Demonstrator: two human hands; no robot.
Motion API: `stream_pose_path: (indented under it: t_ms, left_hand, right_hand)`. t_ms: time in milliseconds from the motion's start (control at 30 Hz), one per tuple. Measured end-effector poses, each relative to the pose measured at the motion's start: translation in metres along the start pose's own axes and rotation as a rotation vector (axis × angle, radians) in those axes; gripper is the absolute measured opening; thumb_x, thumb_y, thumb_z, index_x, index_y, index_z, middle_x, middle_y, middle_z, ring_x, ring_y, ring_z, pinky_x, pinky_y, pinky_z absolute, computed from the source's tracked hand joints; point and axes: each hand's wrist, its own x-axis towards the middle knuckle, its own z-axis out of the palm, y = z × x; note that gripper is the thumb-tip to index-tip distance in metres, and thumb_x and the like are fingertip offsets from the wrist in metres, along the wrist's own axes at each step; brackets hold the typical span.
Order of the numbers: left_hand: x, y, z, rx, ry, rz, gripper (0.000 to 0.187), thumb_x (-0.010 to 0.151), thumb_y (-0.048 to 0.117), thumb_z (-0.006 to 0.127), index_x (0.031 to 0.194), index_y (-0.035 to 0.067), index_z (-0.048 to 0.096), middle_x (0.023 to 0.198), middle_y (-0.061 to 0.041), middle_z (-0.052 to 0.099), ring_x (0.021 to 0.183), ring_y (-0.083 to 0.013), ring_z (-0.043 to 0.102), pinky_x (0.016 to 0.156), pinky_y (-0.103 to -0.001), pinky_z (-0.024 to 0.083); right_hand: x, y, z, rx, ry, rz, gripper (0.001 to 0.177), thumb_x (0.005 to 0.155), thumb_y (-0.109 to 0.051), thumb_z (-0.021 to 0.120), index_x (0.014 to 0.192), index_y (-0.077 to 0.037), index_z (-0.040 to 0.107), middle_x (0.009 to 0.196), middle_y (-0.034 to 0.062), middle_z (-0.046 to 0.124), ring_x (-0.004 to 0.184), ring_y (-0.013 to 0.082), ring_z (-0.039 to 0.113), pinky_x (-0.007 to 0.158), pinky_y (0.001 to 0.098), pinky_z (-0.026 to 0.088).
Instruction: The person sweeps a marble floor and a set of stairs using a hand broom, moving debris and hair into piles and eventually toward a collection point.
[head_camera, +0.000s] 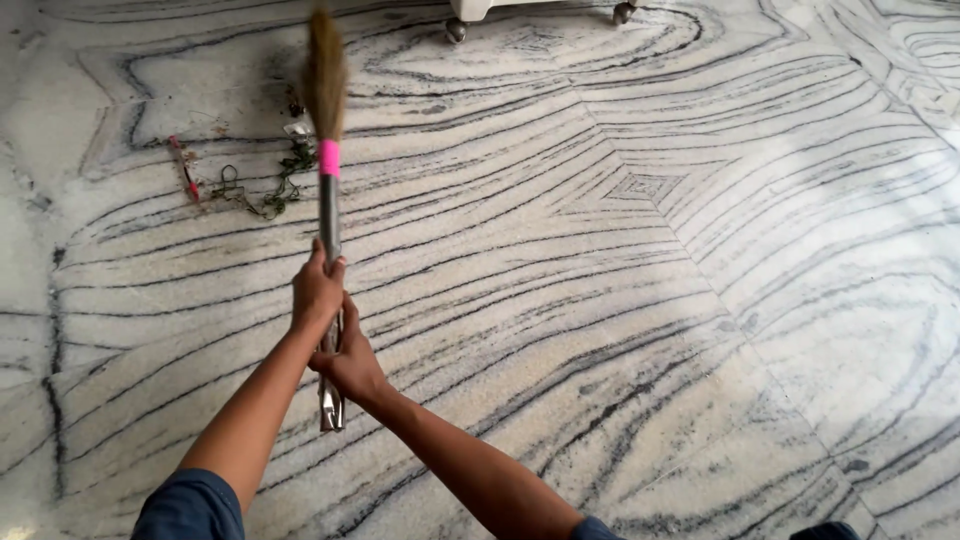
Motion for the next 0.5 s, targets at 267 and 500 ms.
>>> stream_pose_path:
  t_ms: [267, 500]
  left_hand:
    - [-0.039, 0.034, 0.000, -0.051, -0.112, 0.039, 0.068, 0.100, 0.030, 0.062, 0.160, 0.011, 0.035, 0.094, -0.017, 0.073, 0.078, -0.0271, 0.071, 0.068, -0.039, 0.054]
    - [-0.030, 0.069, 0.008, -0.061, -0.041, 0.161, 0.069, 0.101, 0.029, 0.061, 0.161, 0.007, 0.032, 0.099, -0.017, 0.070, 0.074, -0.0240, 0.070, 0.062, -0.038, 0.057]
  right_hand:
    - [-0.039, -0.040, -0.005, -0.080, 0.073, 0.144, 0.112, 0.079, -0.026, 0.071, 0.166, -0.007, 0.003, 0.110, 0.0263, 0.067, 0.087, 0.0287, 0.068, 0.072, 0.0364, 0.052]
    - [-0.029, -0.039, -0.046, -0.118, 0.025, -0.076, 0.113, 0.085, -0.023, 0.074, 0.169, -0.005, 0.001, 0.115, 0.0295, 0.069, 0.084, 0.0251, 0.071, 0.069, 0.0348, 0.057]
